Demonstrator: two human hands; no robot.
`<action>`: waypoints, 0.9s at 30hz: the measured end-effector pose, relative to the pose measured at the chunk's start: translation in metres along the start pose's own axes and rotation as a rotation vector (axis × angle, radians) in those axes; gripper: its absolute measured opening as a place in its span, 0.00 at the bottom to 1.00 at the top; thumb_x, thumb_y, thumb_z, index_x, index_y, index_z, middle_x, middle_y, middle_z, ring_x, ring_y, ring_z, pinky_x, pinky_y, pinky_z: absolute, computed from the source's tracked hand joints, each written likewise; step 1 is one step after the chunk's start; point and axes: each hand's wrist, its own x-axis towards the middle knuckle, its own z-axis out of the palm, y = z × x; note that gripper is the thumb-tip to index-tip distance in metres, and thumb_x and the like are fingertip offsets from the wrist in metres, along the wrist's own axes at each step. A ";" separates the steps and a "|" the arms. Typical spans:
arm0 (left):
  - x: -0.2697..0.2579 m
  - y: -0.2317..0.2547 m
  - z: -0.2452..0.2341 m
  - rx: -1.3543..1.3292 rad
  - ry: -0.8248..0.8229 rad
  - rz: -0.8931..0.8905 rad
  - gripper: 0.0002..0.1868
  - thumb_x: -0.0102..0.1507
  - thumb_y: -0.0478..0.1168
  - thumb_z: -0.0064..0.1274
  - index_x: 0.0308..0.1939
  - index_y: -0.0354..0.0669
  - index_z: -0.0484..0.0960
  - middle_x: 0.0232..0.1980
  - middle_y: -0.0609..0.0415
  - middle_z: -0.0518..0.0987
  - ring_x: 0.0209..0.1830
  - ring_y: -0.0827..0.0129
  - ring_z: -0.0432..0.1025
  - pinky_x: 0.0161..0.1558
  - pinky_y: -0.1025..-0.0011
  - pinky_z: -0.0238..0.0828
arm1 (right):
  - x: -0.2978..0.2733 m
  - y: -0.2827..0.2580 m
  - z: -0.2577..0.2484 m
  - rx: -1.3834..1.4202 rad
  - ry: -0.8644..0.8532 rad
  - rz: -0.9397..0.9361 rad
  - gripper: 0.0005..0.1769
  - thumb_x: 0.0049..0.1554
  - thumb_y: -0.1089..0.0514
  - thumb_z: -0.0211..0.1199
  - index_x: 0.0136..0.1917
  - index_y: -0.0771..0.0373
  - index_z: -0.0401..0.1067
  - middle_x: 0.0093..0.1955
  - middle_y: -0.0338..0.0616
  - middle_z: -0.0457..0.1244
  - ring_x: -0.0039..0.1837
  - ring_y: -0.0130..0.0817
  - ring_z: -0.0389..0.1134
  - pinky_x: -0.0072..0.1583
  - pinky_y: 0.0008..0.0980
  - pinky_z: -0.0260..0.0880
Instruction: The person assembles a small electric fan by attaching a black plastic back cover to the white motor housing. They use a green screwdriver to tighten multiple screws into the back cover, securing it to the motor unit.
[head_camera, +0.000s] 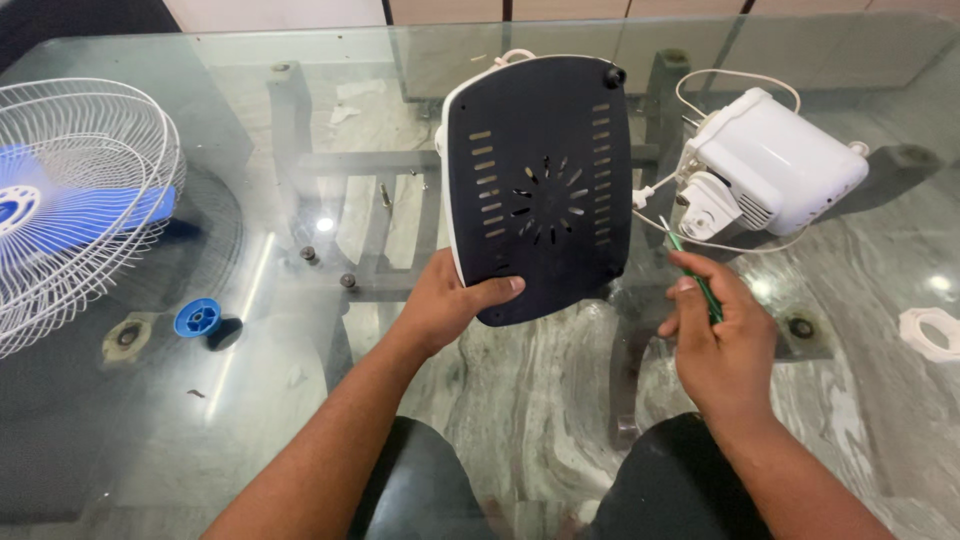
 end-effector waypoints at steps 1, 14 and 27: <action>0.000 -0.002 0.000 0.007 0.006 -0.009 0.19 0.55 0.38 0.63 0.49 0.35 0.85 0.44 0.51 0.86 0.45 0.66 0.80 0.51 0.68 0.75 | -0.001 0.000 0.000 0.008 -0.012 -0.006 0.15 0.67 0.61 0.55 0.64 0.63 0.74 0.43 0.42 0.66 0.36 0.23 0.67 0.40 0.25 0.67; 0.002 -0.004 -0.005 -0.221 0.057 -0.039 0.27 0.53 0.32 0.61 0.57 0.37 0.79 0.51 0.51 0.83 0.53 0.62 0.77 0.59 0.64 0.70 | -0.001 -0.016 -0.003 -0.026 -0.111 0.074 0.14 0.60 0.60 0.61 0.59 0.60 0.77 0.36 0.40 0.68 0.33 0.23 0.69 0.37 0.26 0.67; 0.000 -0.005 -0.005 -0.305 0.013 -0.008 0.24 0.55 0.30 0.60 0.57 0.33 0.80 0.53 0.51 0.83 0.54 0.63 0.77 0.60 0.64 0.71 | -0.003 -0.011 -0.006 0.081 -0.130 0.027 0.09 0.64 0.59 0.60 0.54 0.64 0.77 0.35 0.40 0.71 0.34 0.21 0.69 0.37 0.23 0.68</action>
